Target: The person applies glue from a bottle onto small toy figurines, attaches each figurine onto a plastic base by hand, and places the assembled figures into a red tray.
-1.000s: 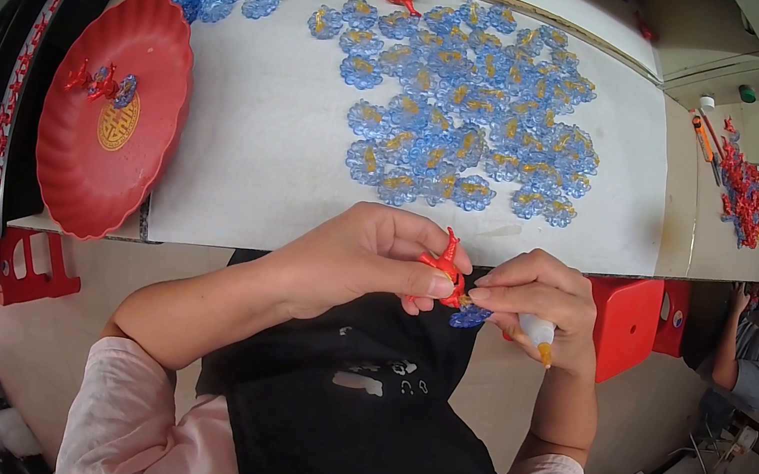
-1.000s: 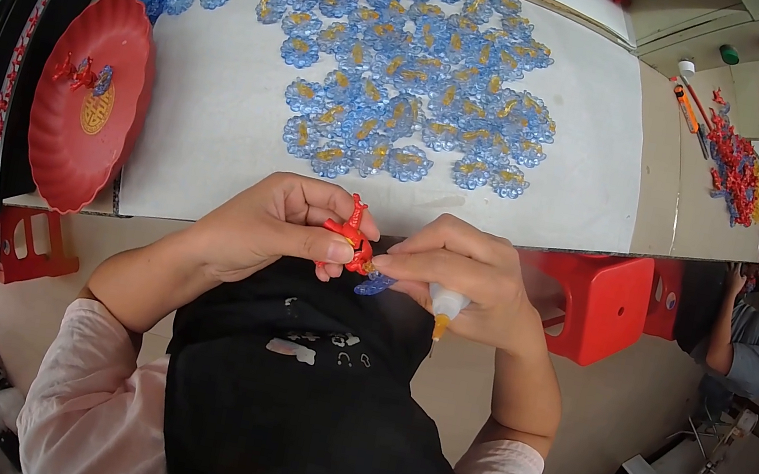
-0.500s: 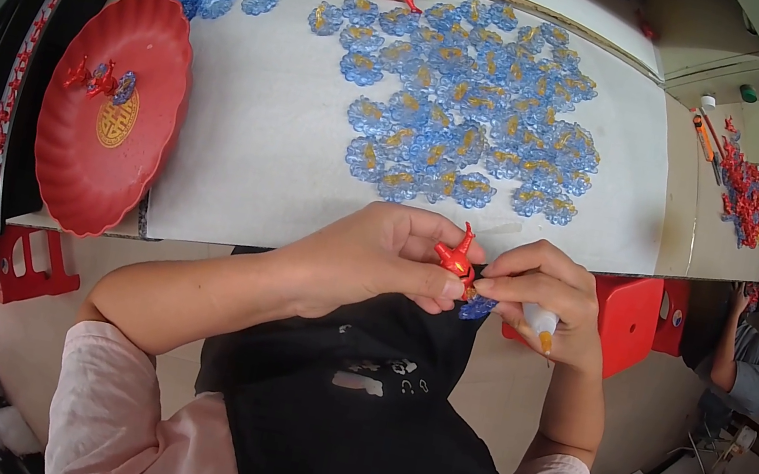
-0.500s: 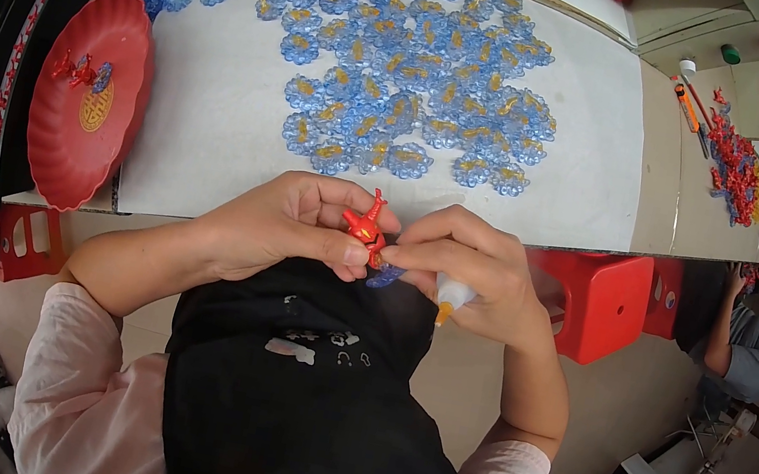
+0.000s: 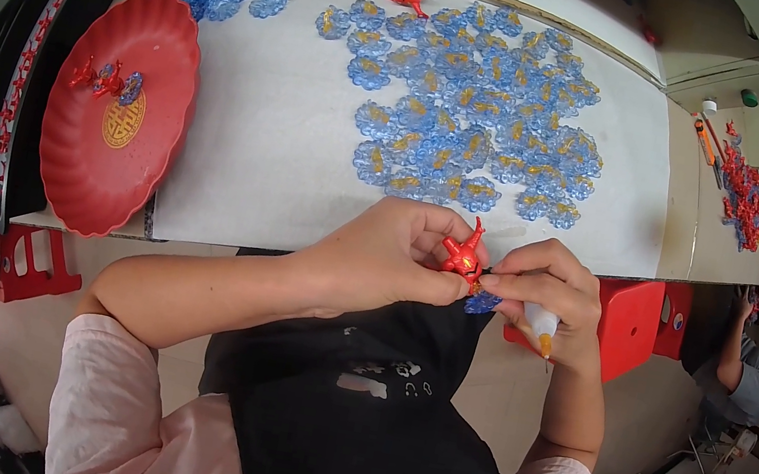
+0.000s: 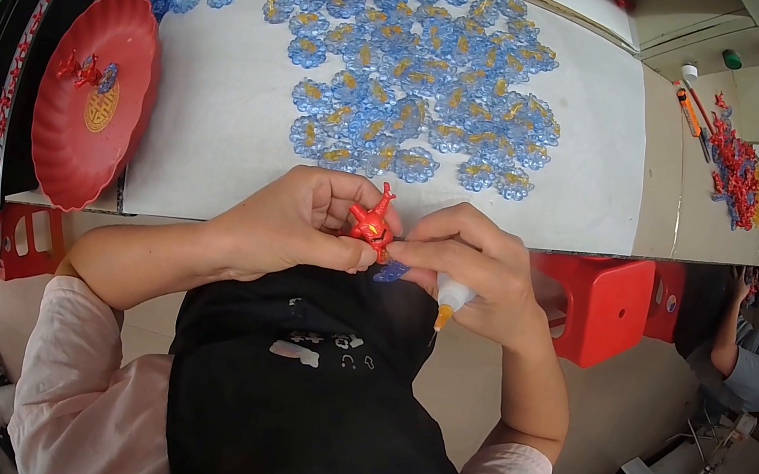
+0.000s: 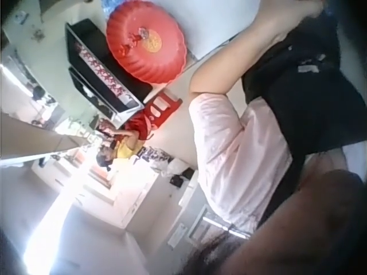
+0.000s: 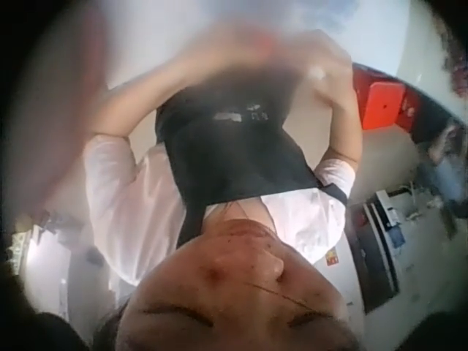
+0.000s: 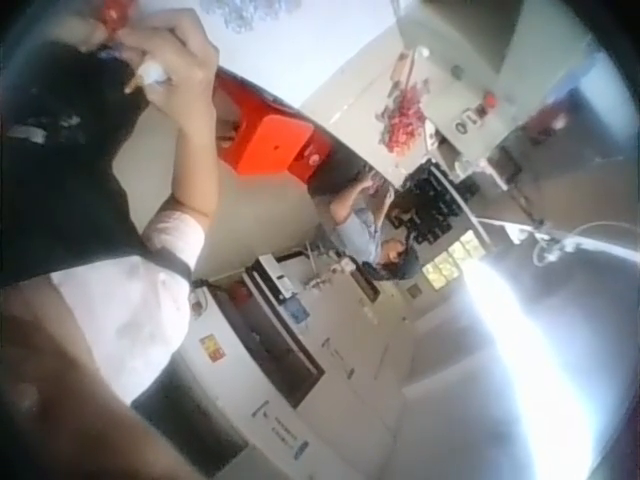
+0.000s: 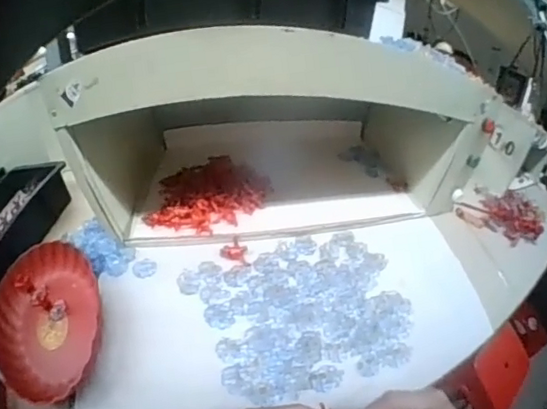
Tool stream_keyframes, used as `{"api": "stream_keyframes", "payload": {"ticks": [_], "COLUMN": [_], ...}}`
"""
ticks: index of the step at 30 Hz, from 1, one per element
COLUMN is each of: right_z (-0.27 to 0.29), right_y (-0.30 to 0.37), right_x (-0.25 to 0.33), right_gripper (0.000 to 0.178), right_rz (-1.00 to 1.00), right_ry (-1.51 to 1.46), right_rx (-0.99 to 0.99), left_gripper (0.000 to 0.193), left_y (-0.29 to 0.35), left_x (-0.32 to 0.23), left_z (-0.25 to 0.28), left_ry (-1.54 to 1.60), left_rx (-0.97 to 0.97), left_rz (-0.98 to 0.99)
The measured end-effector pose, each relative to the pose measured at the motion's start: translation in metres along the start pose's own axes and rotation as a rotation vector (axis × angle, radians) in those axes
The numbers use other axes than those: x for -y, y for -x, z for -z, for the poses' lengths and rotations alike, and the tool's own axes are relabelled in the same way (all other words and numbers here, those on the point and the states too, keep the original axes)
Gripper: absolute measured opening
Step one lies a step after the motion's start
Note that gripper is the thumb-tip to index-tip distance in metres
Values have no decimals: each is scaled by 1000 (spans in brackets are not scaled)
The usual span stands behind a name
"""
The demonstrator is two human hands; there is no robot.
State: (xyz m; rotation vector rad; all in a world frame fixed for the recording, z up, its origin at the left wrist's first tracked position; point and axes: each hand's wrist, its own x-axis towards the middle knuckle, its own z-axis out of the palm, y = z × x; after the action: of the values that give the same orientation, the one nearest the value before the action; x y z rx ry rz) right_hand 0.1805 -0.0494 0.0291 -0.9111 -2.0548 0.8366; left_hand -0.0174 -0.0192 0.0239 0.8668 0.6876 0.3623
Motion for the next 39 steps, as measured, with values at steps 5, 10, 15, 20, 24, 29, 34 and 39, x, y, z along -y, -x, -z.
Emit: {"api": "stream_keyframes", "payload": {"ticks": [5,10,15,20,24,29,34,39], "right_z": [-9,-54,-89,-77,-72,-32,6,45], "right_y": [-8,-23,-55,-44,-45,-40,-16,1], "right_x": [-6,61,120,112,92,59,20,16], "right_gripper": [25,19,28,27,26,31,36,36], "right_rz": [22,-43,106,-10,-41,-119,-243,-191], "right_ry": [-14,157,88,94,106,26,-30,10], "right_rx": [40,16,-205,-340,-326,-341,-478,-539], "left_gripper": [24,27,25,27,30,43,27,16], "left_y": [10,74,184,287,301,273,136,-43], "left_x": [1,9,-31,-76,-55,-75,-166,-192], "left_z": [8,29,51,139,211,206,127,110], "left_ry": [-2,-29,-354,-1361,-1534,-1577,-1606,-1896], "left_rx": [-56,72,-259,-1223,-1320,-1241,-1064,-524], "left_rz": [-13,-186,-515,-311,31,-73,-522,-838]}}
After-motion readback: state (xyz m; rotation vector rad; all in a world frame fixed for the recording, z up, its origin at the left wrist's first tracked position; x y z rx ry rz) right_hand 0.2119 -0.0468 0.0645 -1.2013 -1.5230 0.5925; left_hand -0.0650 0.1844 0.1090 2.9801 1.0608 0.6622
